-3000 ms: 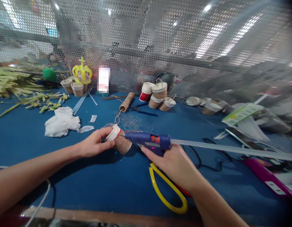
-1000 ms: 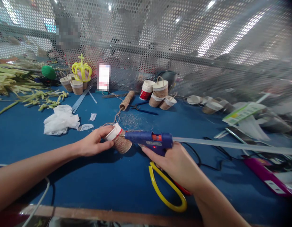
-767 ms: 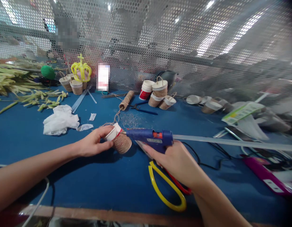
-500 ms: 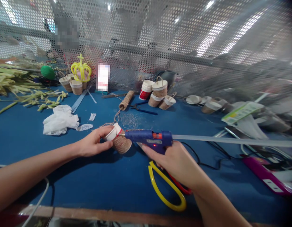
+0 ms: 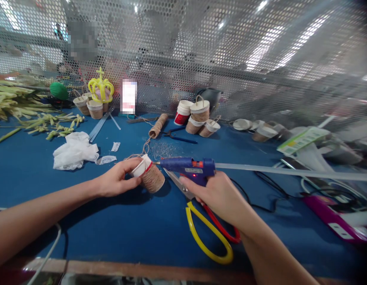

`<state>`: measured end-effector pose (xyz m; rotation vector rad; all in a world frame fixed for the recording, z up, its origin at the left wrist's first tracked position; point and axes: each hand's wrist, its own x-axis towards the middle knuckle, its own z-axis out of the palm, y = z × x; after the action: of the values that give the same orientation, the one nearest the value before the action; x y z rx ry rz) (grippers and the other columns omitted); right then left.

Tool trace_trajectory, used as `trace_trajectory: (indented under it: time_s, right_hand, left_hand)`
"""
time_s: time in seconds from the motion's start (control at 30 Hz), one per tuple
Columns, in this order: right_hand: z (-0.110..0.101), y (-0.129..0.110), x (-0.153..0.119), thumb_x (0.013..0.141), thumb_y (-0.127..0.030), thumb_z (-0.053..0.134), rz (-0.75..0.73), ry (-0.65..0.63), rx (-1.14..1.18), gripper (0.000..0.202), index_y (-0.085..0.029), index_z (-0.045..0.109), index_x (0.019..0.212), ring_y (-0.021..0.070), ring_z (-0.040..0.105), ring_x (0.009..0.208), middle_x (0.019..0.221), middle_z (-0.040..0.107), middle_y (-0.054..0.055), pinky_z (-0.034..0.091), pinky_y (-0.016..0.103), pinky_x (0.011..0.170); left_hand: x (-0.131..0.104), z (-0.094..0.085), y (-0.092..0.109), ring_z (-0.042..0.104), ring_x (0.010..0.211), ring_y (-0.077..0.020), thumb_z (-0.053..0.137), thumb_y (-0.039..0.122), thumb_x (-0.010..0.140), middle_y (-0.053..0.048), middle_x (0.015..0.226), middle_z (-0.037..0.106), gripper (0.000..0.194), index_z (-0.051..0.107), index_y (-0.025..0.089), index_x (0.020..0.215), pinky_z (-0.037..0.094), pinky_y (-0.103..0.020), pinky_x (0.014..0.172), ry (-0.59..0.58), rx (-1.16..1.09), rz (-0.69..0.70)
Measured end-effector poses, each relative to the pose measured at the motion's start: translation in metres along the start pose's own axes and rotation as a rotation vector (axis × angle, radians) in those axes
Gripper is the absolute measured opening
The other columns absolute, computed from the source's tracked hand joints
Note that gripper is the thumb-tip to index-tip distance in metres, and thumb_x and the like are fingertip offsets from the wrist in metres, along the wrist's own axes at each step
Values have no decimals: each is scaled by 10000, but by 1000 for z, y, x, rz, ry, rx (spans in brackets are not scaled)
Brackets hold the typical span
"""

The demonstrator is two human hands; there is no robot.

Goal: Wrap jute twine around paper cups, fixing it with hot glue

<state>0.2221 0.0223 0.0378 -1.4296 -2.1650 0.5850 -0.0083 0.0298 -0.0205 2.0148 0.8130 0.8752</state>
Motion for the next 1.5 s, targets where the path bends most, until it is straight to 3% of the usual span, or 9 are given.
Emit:
trace_trajectory:
  time_s: [0.2,0.4,0.6,1.2,1.33,1.5]
  right_hand:
    - [0,1,-6,769,-382,490,76,-78,18,310,-200,456,520,88,372,369,384,404,-63,341,227,400]
    - [1,6,0,754,-356,481,11,-53,-15,334,-208,391,469,88,360,372,388,398,-51,326,235,411]
    - [2,7,0,760,-402,491,64,-61,17,430,-217,326,409,80,345,334,332,383,-51,316,231,381]
    - [3,-2,-10,759,-383,513,142,-121,23,344,-206,428,476,90,384,341,355,426,-60,338,240,396]
    - [2,0,-6,760,-386,503,105,-96,9,319,-201,455,505,90,387,362,372,427,-61,333,231,397]
    - [1,1,-2,749,-374,515,104,-53,-1,383,-210,359,440,77,340,348,345,367,-70,301,222,377]
  left_hand:
    - [0,-1,-1,514,911,-199,445,209,810,-84,966,540,218,530,107,982,397,-302,829,-9,4,36]
    - [-1,0,1,519,871,-190,448,208,806,-80,923,538,194,531,103,946,414,-296,795,-6,15,18]
    - [0,1,2,509,901,-201,442,180,798,-92,936,542,192,533,97,945,404,-316,824,-11,32,25]
    - [-1,-1,-2,501,934,-203,442,182,796,-84,973,545,221,528,113,989,399,-311,836,-21,26,59]
    - [-2,0,-1,509,902,-195,437,190,803,-84,956,539,224,525,108,992,406,-306,816,-12,26,40]
    - [-1,0,0,506,896,-196,448,204,800,-87,934,547,189,532,107,939,399,-314,827,-4,43,40]
